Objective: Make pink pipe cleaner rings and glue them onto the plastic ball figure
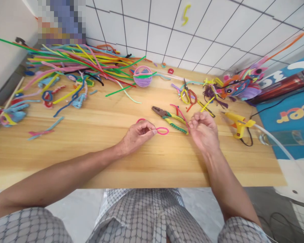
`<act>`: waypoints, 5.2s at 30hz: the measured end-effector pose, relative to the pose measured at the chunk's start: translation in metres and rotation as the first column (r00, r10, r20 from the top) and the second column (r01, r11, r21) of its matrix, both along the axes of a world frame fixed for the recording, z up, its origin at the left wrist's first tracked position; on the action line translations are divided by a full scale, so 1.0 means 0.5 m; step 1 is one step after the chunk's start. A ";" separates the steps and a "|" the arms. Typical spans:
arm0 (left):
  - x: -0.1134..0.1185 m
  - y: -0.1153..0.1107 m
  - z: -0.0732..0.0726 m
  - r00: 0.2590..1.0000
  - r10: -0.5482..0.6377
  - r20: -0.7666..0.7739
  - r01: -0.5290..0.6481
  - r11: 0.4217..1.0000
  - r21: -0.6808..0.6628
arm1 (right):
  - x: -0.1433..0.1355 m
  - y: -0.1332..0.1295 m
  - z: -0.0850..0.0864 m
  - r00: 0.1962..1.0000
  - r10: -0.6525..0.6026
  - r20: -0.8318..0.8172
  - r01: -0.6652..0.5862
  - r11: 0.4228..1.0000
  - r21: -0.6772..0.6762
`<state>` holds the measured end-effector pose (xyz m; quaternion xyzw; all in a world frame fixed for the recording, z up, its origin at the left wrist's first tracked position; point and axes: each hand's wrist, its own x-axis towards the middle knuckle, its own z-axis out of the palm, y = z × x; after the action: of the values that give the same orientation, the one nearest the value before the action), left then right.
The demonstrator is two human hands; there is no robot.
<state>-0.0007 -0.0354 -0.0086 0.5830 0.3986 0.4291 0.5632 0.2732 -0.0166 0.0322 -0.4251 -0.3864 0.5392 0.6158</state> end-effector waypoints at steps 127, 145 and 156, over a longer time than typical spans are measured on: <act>0.014 -0.008 0.003 0.999 0.047 -0.008 -0.041 0.927 0.372 | -0.066 -0.074 -0.037 0.615 0.281 0.737 -0.582 0.792 0.184; 0.019 -0.019 0.036 0.972 0.138 -0.189 -0.048 0.908 0.415 | -0.060 -0.055 -0.039 0.812 0.483 0.326 -0.508 0.861 -0.011; 0.020 -0.027 0.066 0.820 0.326 -0.471 0.038 0.789 0.613 | -0.070 -0.067 -0.036 0.775 0.474 0.418 -0.546 0.835 0.065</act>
<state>0.0094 -0.0488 0.0245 0.7945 0.4334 0.3882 0.1739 0.2384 -0.0502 0.0142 -0.3430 -0.6482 0.5543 0.3935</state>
